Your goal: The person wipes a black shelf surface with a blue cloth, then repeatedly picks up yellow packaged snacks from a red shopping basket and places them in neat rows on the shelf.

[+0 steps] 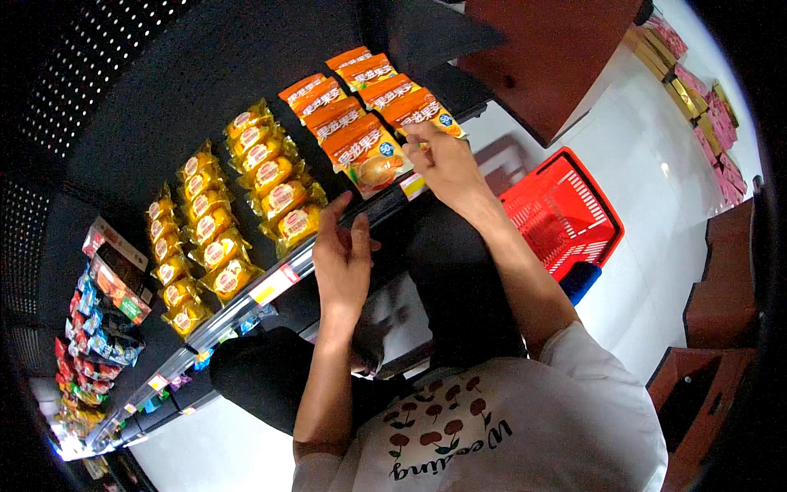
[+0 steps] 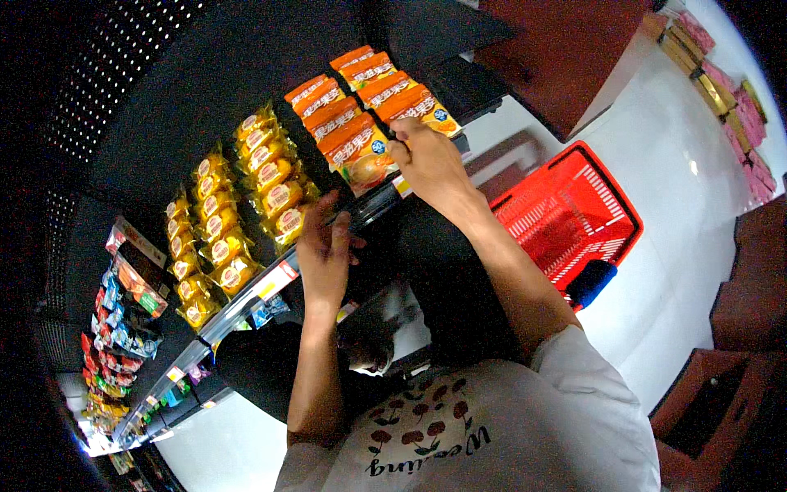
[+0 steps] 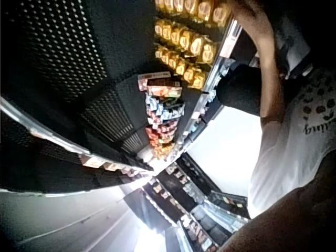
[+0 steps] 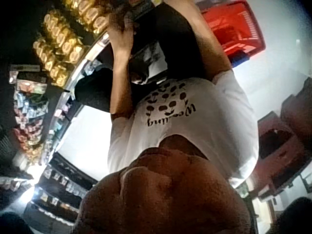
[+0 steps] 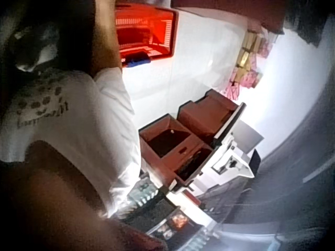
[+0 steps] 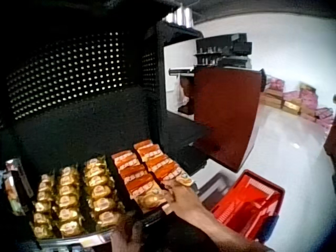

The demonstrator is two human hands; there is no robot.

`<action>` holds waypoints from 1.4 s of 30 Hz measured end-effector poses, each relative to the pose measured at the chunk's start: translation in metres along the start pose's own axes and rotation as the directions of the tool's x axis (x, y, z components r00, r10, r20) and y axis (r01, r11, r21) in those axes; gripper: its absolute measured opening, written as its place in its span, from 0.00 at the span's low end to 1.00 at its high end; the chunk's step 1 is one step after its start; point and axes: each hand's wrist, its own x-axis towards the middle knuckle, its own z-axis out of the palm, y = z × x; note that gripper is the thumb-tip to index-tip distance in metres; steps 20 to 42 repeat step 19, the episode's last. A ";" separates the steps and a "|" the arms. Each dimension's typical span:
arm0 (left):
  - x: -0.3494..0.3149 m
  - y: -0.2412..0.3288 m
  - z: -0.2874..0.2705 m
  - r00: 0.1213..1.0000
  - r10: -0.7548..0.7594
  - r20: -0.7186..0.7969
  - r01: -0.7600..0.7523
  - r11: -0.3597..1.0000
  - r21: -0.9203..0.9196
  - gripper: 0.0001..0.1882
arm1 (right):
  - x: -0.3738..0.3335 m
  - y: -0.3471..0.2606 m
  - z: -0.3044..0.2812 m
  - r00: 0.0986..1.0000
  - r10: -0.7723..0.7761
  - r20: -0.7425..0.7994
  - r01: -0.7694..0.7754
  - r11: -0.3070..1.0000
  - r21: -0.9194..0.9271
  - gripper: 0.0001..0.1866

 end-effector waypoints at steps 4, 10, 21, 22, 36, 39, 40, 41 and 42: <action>0.028 -0.007 0.020 0.999 -0.011 0.046 0.015 0.997 -0.070 0.18 | 0.014 0.020 0.014 0.994 0.019 0.106 -0.004 0.991 -0.137 0.15; 0.049 -0.025 0.034 0.997 -0.075 0.017 0.077 0.978 -0.193 0.19 | 0.020 0.011 0.022 0.987 -0.008 0.161 0.027 0.993 -0.117 0.15; 0.020 0.024 0.056 0.989 0.129 0.071 -0.108 0.963 -0.247 0.17 | 0.005 0.028 -0.022 0.985 0.043 -0.167 0.026 0.919 0.393 0.10; 0.020 0.024 0.056 0.989 0.129 0.071 -0.108 0.963 -0.247 0.17 | 0.005 0.028 -0.022 0.985 0.043 -0.167 0.026 0.919 0.393 0.10; 0.020 0.024 0.056 0.989 0.129 0.071 -0.108 0.963 -0.247 0.17 | 0.005 0.028 -0.022 0.985 0.043 -0.167 0.026 0.919 0.393 0.10; 0.020 0.024 0.056 0.989 0.129 0.071 -0.108 0.963 -0.247 0.17 | 0.005 0.028 -0.022 0.985 0.043 -0.167 0.026 0.919 0.393 0.10; 0.020 0.024 0.056 0.989 0.129 0.071 -0.108 0.963 -0.247 0.17 | 0.005 0.028 -0.022 0.985 0.043 -0.167 0.026 0.919 0.393 0.10; 0.020 0.024 0.056 0.989 0.129 0.071 -0.108 0.963 -0.247 0.17 | 0.005 0.028 -0.022 0.985 0.043 -0.167 0.026 0.919 0.393 0.10; 0.020 0.024 0.056 0.989 0.129 0.071 -0.108 0.963 -0.247 0.17 | 0.005 0.028 -0.022 0.985 0.043 -0.167 0.026 0.919 0.393 0.10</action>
